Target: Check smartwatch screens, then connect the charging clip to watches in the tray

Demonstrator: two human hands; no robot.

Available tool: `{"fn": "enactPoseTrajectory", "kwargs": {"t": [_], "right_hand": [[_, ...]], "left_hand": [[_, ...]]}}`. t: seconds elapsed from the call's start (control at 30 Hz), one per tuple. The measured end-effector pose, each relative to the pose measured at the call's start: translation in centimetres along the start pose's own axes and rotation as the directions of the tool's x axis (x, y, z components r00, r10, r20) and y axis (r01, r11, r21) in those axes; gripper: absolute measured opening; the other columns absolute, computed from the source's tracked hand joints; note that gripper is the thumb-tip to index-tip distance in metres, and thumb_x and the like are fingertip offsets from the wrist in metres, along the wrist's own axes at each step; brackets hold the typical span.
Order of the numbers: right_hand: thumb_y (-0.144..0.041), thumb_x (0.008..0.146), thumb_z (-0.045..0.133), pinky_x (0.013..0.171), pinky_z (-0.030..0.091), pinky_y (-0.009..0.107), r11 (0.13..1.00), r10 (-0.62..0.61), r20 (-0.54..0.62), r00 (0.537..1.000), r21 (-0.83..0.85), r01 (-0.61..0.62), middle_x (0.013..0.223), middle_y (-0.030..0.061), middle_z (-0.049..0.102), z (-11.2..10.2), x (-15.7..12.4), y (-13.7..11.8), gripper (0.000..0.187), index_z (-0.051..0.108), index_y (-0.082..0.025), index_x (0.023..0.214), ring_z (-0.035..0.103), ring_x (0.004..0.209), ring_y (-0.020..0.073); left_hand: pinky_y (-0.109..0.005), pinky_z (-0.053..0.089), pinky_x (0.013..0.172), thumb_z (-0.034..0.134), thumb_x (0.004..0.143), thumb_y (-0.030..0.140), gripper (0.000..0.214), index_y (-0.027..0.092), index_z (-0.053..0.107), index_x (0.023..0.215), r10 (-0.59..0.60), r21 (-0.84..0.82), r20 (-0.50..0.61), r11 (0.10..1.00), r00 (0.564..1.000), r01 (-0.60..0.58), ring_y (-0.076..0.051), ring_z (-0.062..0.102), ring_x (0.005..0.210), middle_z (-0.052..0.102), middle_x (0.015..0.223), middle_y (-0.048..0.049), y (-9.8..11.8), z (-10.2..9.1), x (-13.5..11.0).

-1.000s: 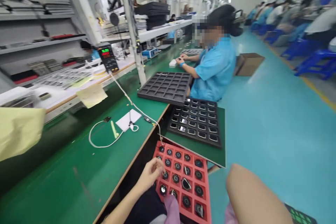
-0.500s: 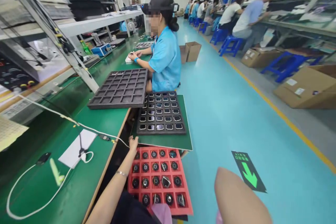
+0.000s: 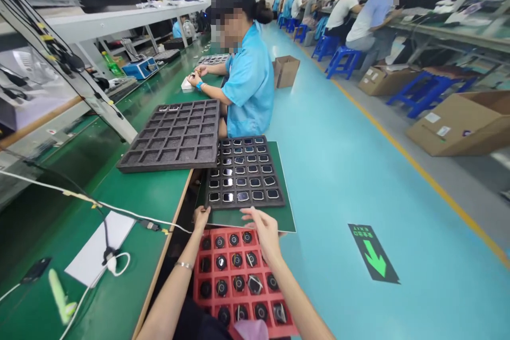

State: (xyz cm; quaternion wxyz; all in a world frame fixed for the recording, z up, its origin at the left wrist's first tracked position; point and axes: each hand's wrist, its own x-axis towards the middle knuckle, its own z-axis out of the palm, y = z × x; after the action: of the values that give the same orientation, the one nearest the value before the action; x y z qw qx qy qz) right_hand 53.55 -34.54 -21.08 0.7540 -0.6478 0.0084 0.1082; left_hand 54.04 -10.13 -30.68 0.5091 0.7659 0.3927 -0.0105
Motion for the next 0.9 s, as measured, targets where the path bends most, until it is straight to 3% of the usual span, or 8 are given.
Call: {"fn": "enactPoseTrajectory", "kwargs": {"t": [0.1, 0.2, 0.3, 0.4, 0.57, 0.63, 0.8, 0.9], "right_hand": [[-0.032, 0.097, 0.055, 0.079, 0.054, 0.04, 0.977, 0.195, -0.09, 0.977, 0.107, -0.185, 0.106, 0.0079, 0.061, 0.1, 2.4, 2.9, 0.023, 0.059, -0.013, 0.109, 0.062, 0.091, 0.0211], [-0.031, 0.096, 0.056, 0.074, 0.055, 0.037, 0.924, 0.36, -0.177, 0.916, 0.204, -0.323, 0.105, 0.0075, 0.061, 1.0, 5.0, 5.7, 0.024, 0.057, -0.013, 0.112, 0.063, 0.087, 0.0199], [-0.03, 0.095, 0.058, 0.074, 0.055, 0.037, 0.891, 0.435, -0.275, 0.857, 0.27, -0.365, 0.109, 0.008, 0.059, 1.7, 6.9, 7.6, 0.025, 0.056, -0.014, 0.115, 0.062, 0.089, 0.0202], [-0.029, 0.095, 0.058, 0.074, 0.055, 0.037, 0.881, 0.454, -0.336, 0.825, 0.304, -0.362, 0.11, 0.008, 0.059, 1.0, 7.2, 8.3, 0.026, 0.056, -0.014, 0.115, 0.062, 0.089, 0.0204], [-0.029, 0.095, 0.058, 0.072, 0.055, 0.035, 0.892, 0.424, -0.38, 0.822, 0.334, -0.306, 0.106, 0.0072, 0.06, -3.8, 4.5, 8.2, 0.023, 0.057, -0.013, 0.112, 0.062, 0.086, 0.0194], [-0.029, 0.095, 0.058, 0.071, 0.055, 0.034, 0.895, 0.411, -0.393, 0.822, 0.346, -0.282, 0.104, 0.0066, 0.061, -6.5, 2.4, 8.3, 0.022, 0.058, -0.013, 0.11, 0.063, 0.084, 0.0186], [-0.028, 0.094, 0.058, 0.059, 0.054, 0.027, 0.902, 0.403, -0.453, 0.795, 0.341, -0.263, 0.092, 0.0035, 0.063, -13.5, -4.1, 8.9, 0.02, 0.058, -0.014, 0.108, 0.062, 0.066, 0.0137], [-0.027, 0.081, 0.067, 0.052, 0.053, 0.026, 0.913, 0.386, -0.483, 0.786, 0.321, -0.251, 0.09, 0.001, 0.068, -17.6, -7.7, 8.3, 0.029, 0.059, -0.021, 0.108, 0.065, 0.062, 0.0172]], "left_hand": [[-0.041, 0.053, 0.082, 0.057, 0.09, 0.032, 0.029, 0.015, 0.056, 0.113, -0.016, 0.042, 0.038, 0.999, 0.999, 0.015, -0.021, 0.06, 0.097, 0.058, 0.113, -0.0089, 0.0, -0.2, -0.4], [-0.041, 0.053, 0.082, 0.057, 0.089, 0.033, 0.03, 0.014, 0.056, 0.113, -0.032, 0.059, 0.089, 0.998, 0.996, 0.027, -0.022, 0.06, 0.097, 0.058, 0.113, -0.009, 0.1, 0.5, -1.4], [-0.042, 0.052, 0.083, 0.057, 0.089, 0.033, 0.031, 0.015, 0.055, 0.115, -0.041, 0.039, 0.157, 0.999, 0.987, 0.035, -0.022, 0.059, 0.099, 0.057, 0.115, -0.0093, 0.1, 1.8, -2.9], [-0.042, 0.052, 0.084, 0.057, 0.09, 0.033, 0.031, 0.015, 0.056, 0.114, -0.042, -0.014, 0.266, 0.999, 0.963, 0.048, -0.022, 0.059, 0.099, 0.057, 0.116, -0.0092, -0.3, 2.8, -5.0], [-0.039, 0.054, 0.079, 0.058, 0.089, 0.031, 0.027, 0.013, 0.058, 0.109, -0.035, -0.136, 0.509, 0.983, 0.86, 0.121, -0.02, 0.061, 0.092, 0.061, 0.107, -0.0081, -2.9, 2.1, -8.8], [-0.037, 0.054, 0.077, 0.057, 0.09, 0.031, 0.025, 0.013, 0.058, 0.107, -0.055, -0.172, 0.549, 0.969, 0.834, 0.176, -0.019, 0.062, 0.089, 0.062, 0.104, -0.0076, -4.3, 1.6, -9.9], [-0.036, 0.054, 0.075, 0.055, 0.091, 0.034, 0.028, 0.013, 0.057, 0.11, -0.19, -0.23, 0.456, 0.918, 0.869, 0.322, -0.018, 0.062, 0.087, 0.061, 0.104, -0.0078, -7.0, 1.1, -10.9], [-0.036, 0.055, 0.074, 0.055, 0.091, 0.034, 0.028, 0.013, 0.057, 0.11, -0.241, -0.271, 0.385, 0.893, 0.891, 0.358, -0.018, 0.062, 0.086, 0.061, 0.104, -0.0078, -7.3, 0.9, -11.0]]}}
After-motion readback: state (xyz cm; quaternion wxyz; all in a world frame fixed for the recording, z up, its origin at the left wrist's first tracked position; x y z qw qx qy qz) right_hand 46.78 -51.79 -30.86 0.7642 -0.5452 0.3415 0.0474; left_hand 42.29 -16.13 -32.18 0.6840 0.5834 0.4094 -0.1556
